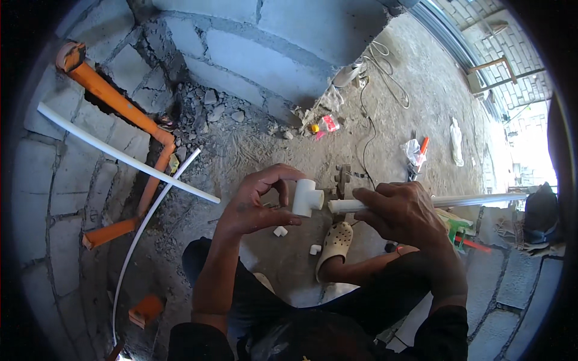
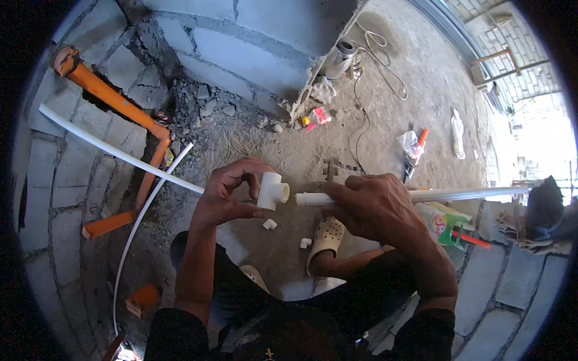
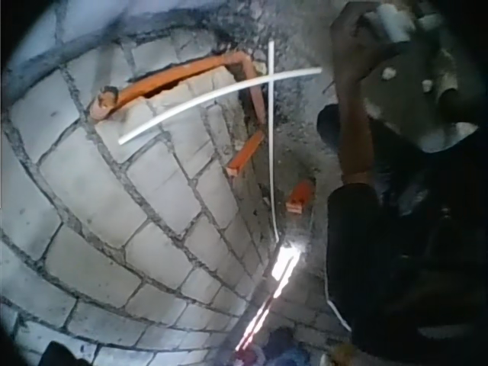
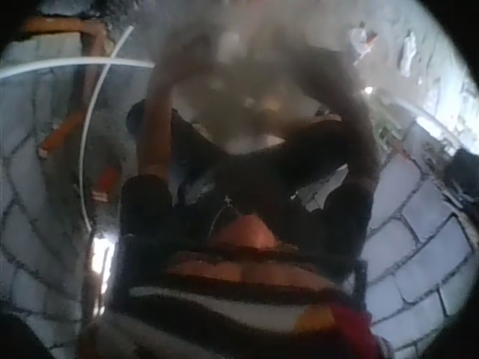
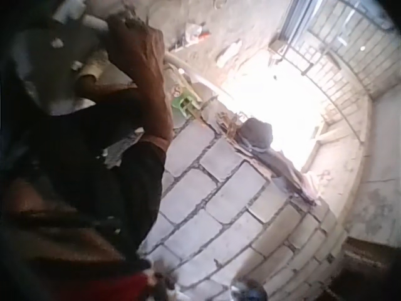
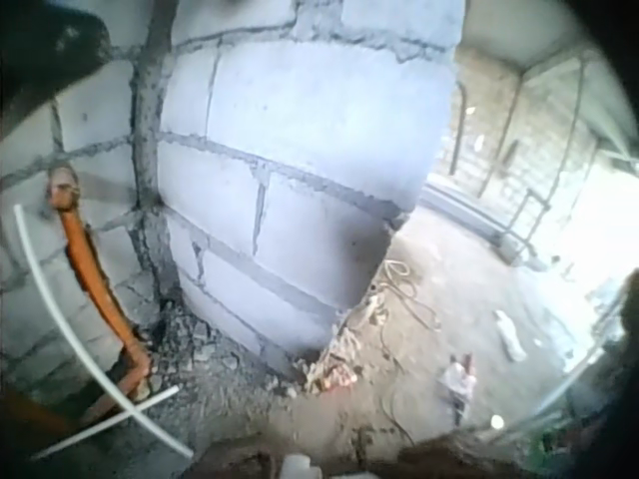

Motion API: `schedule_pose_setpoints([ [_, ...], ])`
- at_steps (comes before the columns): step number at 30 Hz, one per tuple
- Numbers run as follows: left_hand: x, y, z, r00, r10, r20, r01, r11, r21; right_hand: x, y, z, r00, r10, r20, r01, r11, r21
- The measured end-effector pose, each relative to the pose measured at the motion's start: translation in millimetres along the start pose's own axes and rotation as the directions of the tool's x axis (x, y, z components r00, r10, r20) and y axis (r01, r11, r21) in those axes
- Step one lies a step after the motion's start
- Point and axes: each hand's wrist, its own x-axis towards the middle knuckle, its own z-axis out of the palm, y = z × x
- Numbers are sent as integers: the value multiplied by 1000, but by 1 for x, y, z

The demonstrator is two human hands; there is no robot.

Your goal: Connecting and fitting PVC pipes for a plumbing installation within a building under construction.

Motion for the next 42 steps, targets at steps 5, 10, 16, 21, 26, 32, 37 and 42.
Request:
schedule_pose_setpoints([
  [5, -1, -3, -5, 1000, -3, 12, 3, 1000, 25, 1, 0, -1, 1000, 10, -20, -10, 1000, 10],
  [10, 1, 1, -2, 1000, -13, 9, 14, 1000, -12, 1, 0, 0, 1000, 20, -2, -20, 1000, 6],
  [16, 2, 2, 2, 999, -42, 19, 41, 998, 54, 1, 0, 1, 1000, 17, 12, -18, 1000, 21],
  [21, 2, 3, 6, 1000, -27, 9, 27, 999, 38, 1, 1, 2, 1000, 3, 5, -4, 1000, 19],
  [26, 2, 2, 5, 1000, 0, 1, 0, 1000, 26, 3, 1, 2, 1000, 12, 13, -12, 1000, 25],
  [32, 3, 1, 6, 1000, 4, 16, -5, 998, 57, 5, -1, 1, 1000, 1, 23, -1, 1000, 5],
  [37, 5, 2, 8, 1000, -15, 12, 15, 998, 55, 5, -1, 1, 1000, -4, 10, 3, 1000, 24],
  [42, 6, 4, 9, 1000, -19, 20, 17, 996, 90, 5, 0, 2, 1000, 5, 17, -6, 999, 46],
])
